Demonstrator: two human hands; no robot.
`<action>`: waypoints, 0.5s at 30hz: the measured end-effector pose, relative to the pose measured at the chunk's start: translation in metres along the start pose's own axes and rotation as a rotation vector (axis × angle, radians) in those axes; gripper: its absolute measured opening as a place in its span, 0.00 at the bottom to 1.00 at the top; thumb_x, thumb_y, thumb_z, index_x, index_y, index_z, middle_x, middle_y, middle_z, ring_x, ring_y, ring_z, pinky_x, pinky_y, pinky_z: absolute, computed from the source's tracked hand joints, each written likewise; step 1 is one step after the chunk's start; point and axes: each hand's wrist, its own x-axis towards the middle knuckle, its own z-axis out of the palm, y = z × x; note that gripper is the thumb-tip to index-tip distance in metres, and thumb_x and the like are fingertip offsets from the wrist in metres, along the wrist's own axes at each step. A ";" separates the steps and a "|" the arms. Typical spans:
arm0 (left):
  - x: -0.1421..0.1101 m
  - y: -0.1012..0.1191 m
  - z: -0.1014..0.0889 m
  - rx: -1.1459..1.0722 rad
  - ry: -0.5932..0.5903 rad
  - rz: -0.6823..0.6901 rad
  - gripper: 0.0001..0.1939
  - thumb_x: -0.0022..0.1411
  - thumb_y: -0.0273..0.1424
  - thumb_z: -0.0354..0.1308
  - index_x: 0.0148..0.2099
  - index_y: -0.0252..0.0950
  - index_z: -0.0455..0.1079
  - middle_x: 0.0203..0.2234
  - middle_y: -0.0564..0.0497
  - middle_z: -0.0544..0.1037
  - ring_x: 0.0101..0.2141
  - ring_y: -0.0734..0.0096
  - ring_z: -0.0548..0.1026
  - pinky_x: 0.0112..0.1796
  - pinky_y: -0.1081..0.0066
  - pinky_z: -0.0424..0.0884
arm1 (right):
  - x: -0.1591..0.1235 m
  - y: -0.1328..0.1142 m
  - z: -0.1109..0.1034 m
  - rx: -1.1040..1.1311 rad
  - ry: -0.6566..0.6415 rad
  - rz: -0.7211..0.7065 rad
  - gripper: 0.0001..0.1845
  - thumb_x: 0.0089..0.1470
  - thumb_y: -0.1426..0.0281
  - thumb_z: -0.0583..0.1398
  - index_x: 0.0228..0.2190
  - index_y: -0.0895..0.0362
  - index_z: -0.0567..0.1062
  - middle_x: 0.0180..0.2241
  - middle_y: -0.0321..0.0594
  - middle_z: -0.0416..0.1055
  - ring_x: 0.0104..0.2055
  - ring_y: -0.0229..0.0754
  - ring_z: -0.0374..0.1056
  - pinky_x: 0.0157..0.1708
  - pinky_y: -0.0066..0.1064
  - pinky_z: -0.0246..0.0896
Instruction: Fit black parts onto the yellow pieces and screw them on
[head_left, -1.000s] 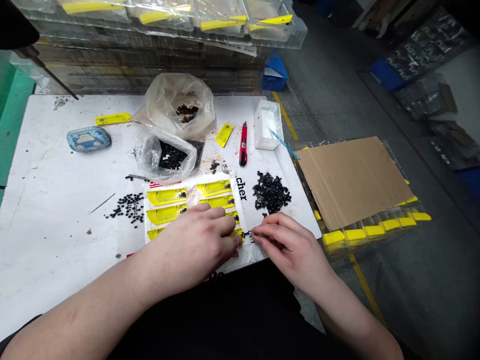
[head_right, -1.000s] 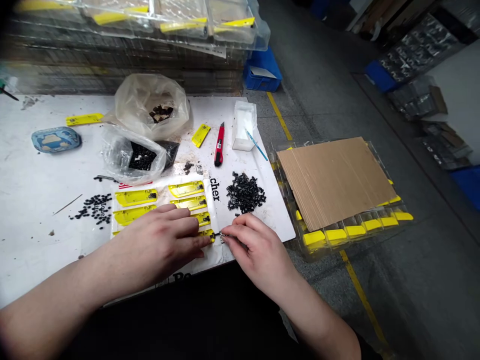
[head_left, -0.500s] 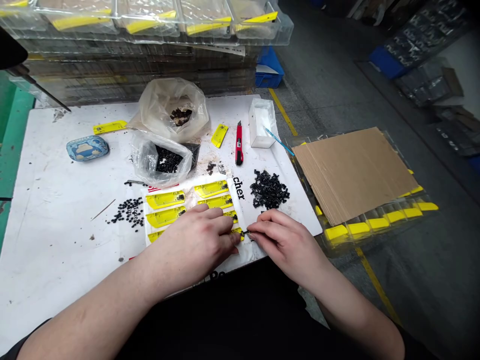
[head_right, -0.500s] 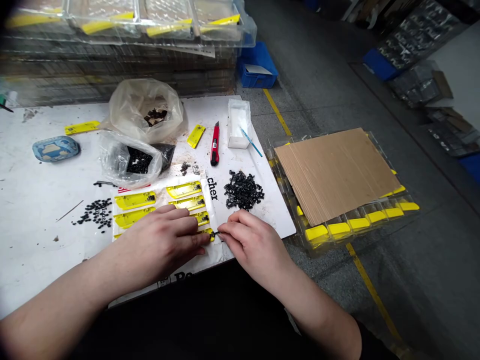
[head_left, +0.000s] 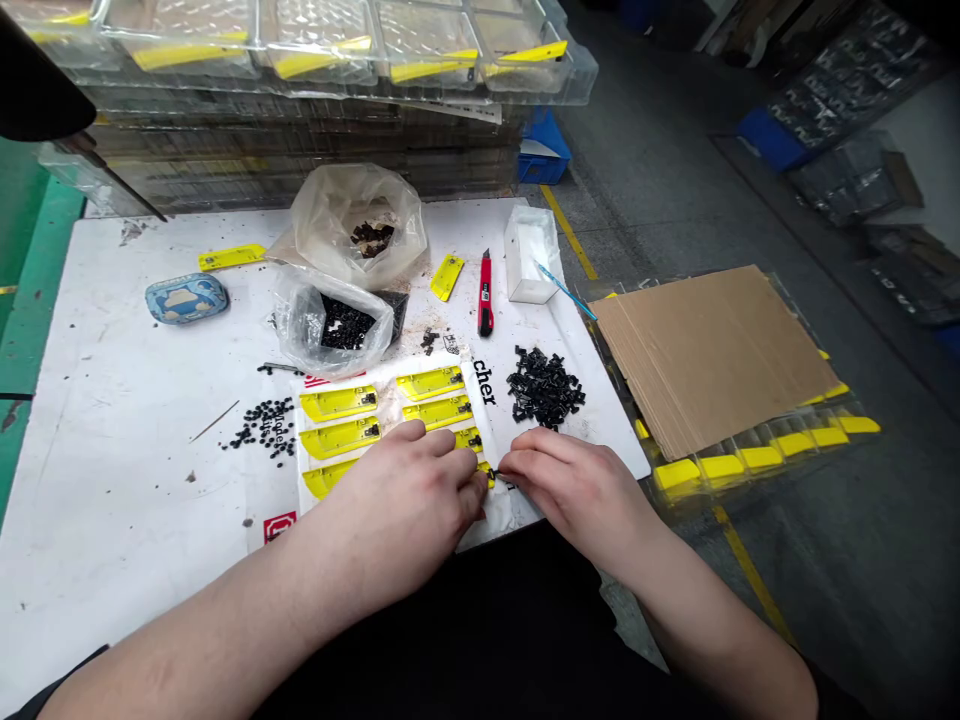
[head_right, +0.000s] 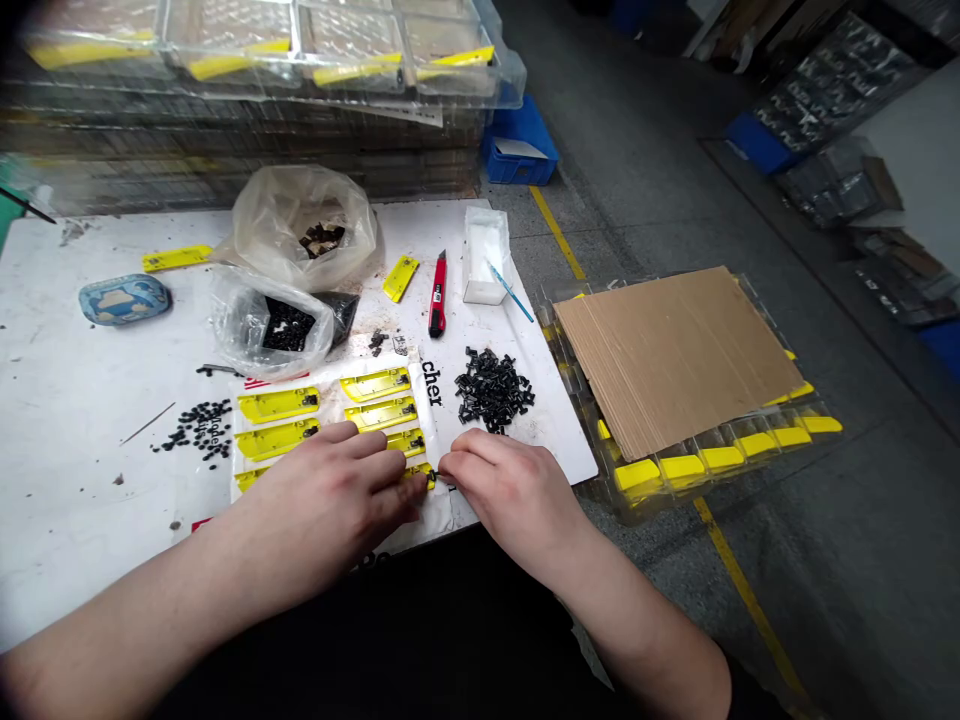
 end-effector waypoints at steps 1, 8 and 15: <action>0.001 0.002 -0.001 0.009 -0.001 -0.007 0.08 0.76 0.35 0.64 0.46 0.39 0.83 0.33 0.50 0.80 0.34 0.61 0.73 0.36 0.56 0.60 | 0.001 0.001 0.000 -0.031 0.002 -0.040 0.08 0.73 0.72 0.61 0.45 0.53 0.82 0.43 0.39 0.82 0.39 0.41 0.79 0.38 0.33 0.73; 0.002 0.009 -0.006 0.026 -0.070 -0.047 0.05 0.72 0.33 0.68 0.46 0.39 0.84 0.33 0.51 0.80 0.33 0.57 0.76 0.34 0.55 0.61 | 0.002 0.003 0.006 -0.060 0.081 -0.158 0.08 0.74 0.74 0.59 0.46 0.55 0.80 0.44 0.42 0.83 0.41 0.42 0.79 0.40 0.34 0.74; -0.001 0.006 -0.005 -0.022 -0.125 -0.070 0.08 0.74 0.33 0.66 0.49 0.38 0.84 0.34 0.49 0.81 0.37 0.55 0.78 0.36 0.54 0.65 | -0.010 -0.006 0.016 0.079 0.160 -0.125 0.13 0.69 0.78 0.64 0.52 0.53 0.80 0.45 0.42 0.82 0.43 0.43 0.78 0.43 0.37 0.74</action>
